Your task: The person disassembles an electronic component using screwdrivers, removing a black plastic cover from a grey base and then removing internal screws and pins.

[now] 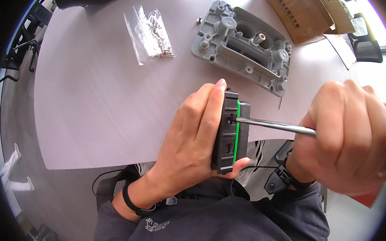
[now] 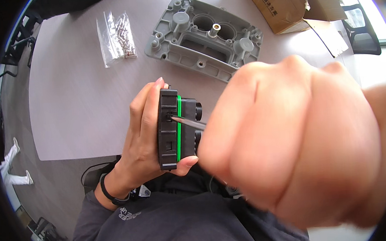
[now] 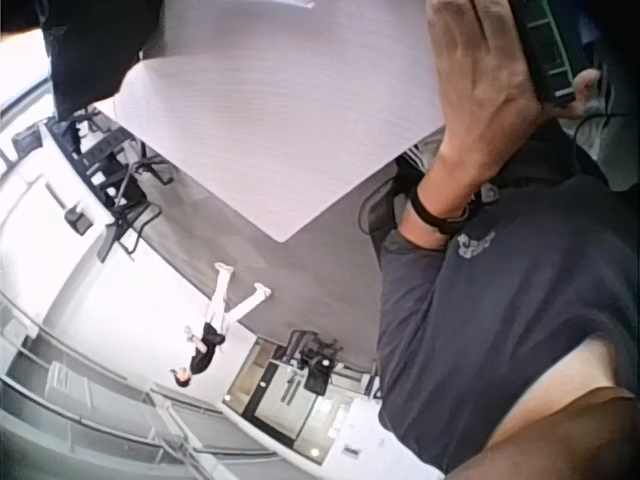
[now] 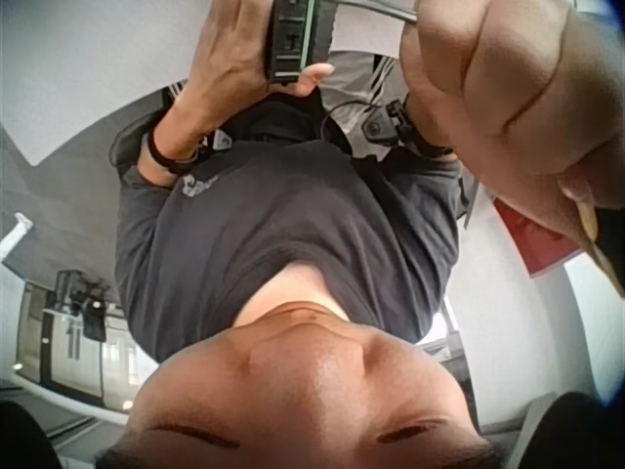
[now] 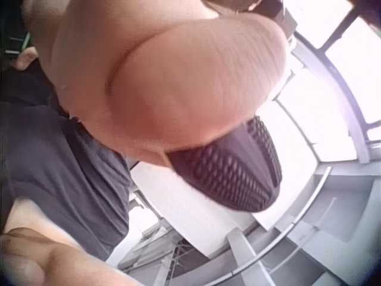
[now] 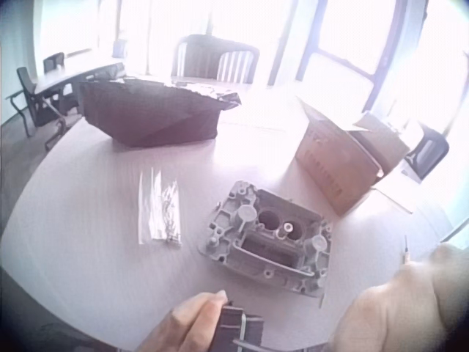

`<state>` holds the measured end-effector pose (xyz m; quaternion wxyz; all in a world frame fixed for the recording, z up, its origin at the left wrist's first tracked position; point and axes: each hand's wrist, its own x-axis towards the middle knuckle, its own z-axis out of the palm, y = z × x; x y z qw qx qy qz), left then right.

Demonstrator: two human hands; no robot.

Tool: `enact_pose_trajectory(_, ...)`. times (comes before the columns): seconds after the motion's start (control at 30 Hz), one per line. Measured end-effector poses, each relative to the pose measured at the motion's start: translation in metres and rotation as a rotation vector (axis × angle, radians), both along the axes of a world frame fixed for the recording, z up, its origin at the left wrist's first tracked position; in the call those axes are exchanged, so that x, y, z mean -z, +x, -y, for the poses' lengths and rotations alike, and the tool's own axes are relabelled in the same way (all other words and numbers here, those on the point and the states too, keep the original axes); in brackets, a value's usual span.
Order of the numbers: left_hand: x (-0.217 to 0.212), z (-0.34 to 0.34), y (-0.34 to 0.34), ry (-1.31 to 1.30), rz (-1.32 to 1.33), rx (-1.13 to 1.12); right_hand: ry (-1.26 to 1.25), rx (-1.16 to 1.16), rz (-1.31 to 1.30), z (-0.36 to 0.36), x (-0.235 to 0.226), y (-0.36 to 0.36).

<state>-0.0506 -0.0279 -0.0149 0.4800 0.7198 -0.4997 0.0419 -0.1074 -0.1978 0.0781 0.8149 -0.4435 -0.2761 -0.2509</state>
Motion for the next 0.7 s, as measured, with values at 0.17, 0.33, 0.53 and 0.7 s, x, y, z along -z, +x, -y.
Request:
enact_pose_trajectory(0.17, 0.006, -0.003, 0.0, 0.027, -0.005, 0.015, -0.013, 0.006, -0.013, -0.002, 0.003, 0.001)
enact_pose_trajectory(0.33, -0.002, -0.001, 0.002, -0.014, -0.006, 0.01, -0.04, 0.049, -0.016, -0.014, -0.006, 0.0)
enact_pose_trajectory(0.53, 0.012, -0.004, -0.001, -0.025, 0.001, 0.008, -0.048, 0.115, -0.037, -0.019, -0.002, -0.002)
enact_pose_trajectory(0.7, 0.011, -0.003, 0.0, -0.028, 0.005, 0.008, -0.019, 0.138, 0.011, -0.014, 0.003, -0.007)
